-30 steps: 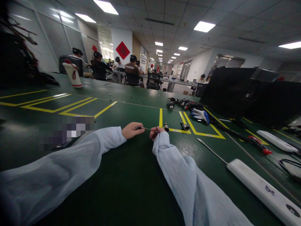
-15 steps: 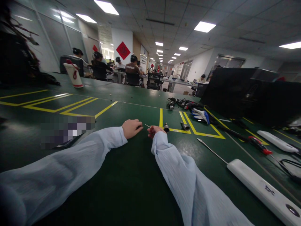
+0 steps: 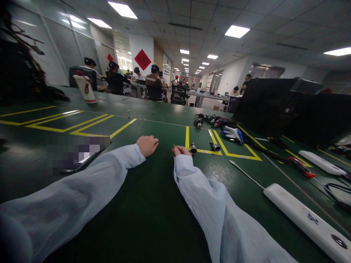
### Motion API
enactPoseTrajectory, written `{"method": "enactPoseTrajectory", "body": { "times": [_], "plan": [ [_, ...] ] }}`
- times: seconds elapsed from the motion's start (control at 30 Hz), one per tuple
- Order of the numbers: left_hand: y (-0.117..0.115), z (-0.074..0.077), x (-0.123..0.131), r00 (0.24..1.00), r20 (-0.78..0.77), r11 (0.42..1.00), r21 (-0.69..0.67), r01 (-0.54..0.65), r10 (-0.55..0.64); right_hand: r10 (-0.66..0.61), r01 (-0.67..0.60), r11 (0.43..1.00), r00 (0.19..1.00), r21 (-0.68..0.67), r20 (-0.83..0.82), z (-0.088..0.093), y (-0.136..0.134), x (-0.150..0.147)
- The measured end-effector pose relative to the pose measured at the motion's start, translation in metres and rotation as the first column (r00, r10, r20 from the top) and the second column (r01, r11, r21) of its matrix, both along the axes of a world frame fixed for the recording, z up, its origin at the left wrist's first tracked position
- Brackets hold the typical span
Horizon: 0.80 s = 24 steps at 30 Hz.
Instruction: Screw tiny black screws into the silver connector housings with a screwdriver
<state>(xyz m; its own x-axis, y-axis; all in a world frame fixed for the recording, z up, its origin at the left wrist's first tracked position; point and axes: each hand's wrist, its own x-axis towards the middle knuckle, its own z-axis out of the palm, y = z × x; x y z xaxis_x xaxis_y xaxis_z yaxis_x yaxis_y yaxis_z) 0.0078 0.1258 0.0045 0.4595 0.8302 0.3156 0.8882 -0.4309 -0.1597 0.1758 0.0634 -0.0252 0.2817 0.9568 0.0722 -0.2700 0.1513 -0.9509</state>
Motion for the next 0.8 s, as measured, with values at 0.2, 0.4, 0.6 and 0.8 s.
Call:
{"method": "enactPoseTrajectory", "body": {
  "times": [0.2, 0.4, 0.6, 0.8],
  "plan": [
    [-0.003, 0.002, 0.001, 1.0, -0.024, 1.0, -0.004, 0.005, -0.005, -0.04, 0.038, 0.999, 0.992, 0.021, 0.117, -0.005, 0.003, -0.008],
    [-0.021, 0.003, 0.01, 0.995, -0.043, 0.996, -0.01, 0.085, -0.085, -0.056, 0.05, 0.998, 0.984, 0.042, 0.167, -0.011, 0.008, -0.008],
    [-0.052, 0.006, 0.031, 0.962, -0.064, 0.964, -0.055, 0.262, -0.265, -0.046, 0.03, 0.996, 0.98, 0.085, 0.192, -0.015, 0.009, -0.007],
    [-0.081, 0.009, 0.047, 0.899, -0.035, 0.897, -0.085, 0.433, -0.437, -0.02, -0.008, 0.994, 0.97, 0.113, 0.241, -0.008, 0.003, -0.006]
  ]
}}
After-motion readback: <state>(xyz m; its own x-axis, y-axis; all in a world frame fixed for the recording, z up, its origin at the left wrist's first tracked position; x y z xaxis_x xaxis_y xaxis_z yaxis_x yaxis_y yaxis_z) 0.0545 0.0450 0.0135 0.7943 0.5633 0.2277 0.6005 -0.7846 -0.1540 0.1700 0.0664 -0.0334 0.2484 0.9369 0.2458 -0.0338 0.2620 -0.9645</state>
